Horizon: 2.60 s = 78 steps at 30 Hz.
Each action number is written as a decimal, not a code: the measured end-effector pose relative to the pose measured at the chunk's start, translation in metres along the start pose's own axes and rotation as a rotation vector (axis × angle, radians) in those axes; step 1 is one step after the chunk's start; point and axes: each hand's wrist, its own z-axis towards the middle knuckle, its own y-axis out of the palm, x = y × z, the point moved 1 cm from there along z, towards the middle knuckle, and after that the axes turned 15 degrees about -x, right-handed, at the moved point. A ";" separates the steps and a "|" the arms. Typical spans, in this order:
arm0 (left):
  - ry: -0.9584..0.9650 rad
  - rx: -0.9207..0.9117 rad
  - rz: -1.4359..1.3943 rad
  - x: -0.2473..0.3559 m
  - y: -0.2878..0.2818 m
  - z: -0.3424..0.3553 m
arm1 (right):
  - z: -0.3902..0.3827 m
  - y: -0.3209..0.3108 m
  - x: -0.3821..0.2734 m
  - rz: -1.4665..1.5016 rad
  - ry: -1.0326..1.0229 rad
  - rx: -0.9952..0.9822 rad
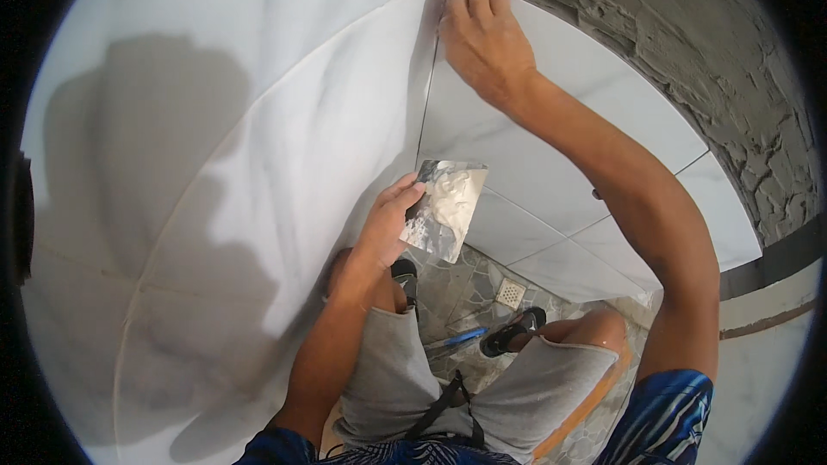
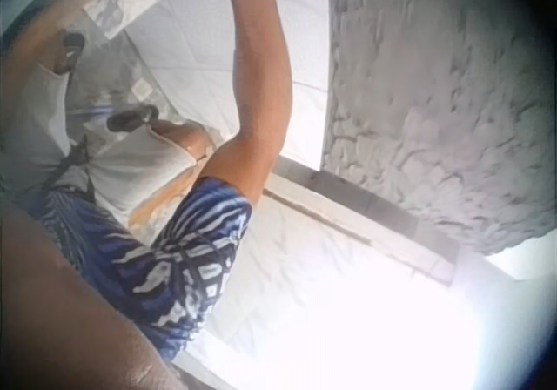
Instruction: The person mixes putty using scrapers and applies it into the seams between wall tiles using putty knives and a spreader.
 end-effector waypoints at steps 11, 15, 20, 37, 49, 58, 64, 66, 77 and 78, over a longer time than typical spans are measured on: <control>-0.011 -0.012 -0.033 0.001 -0.002 0.000 | 0.008 0.003 0.019 0.022 0.031 -0.063; -0.026 -0.022 -0.007 -0.001 -0.009 -0.001 | -0.001 -0.018 0.015 0.086 0.065 -0.241; -0.006 -0.029 -0.031 0.000 -0.006 -0.001 | -0.028 -0.025 0.014 0.407 -0.074 -0.023; 0.005 0.041 -0.087 -0.001 0.002 -0.002 | -0.055 -0.057 0.006 0.682 0.095 -0.458; -0.051 0.161 -0.024 0.008 0.017 -0.004 | -0.162 -0.039 0.020 2.549 0.633 -0.753; -0.091 0.035 -0.032 0.011 0.012 -0.007 | -0.171 -0.073 0.012 1.367 -0.025 -0.371; -0.100 -0.003 -0.031 0.016 0.026 -0.011 | -0.167 -0.089 0.011 1.187 -0.225 -0.357; -0.089 -0.022 -0.038 0.018 0.028 -0.013 | -0.166 -0.094 0.008 1.085 -0.305 -0.360; -0.146 0.139 0.169 0.024 0.028 -0.008 | -0.201 -0.066 0.033 2.302 0.284 -0.863; -0.143 0.129 0.172 0.025 0.028 -0.008 | -0.206 -0.061 0.026 2.700 0.534 -0.698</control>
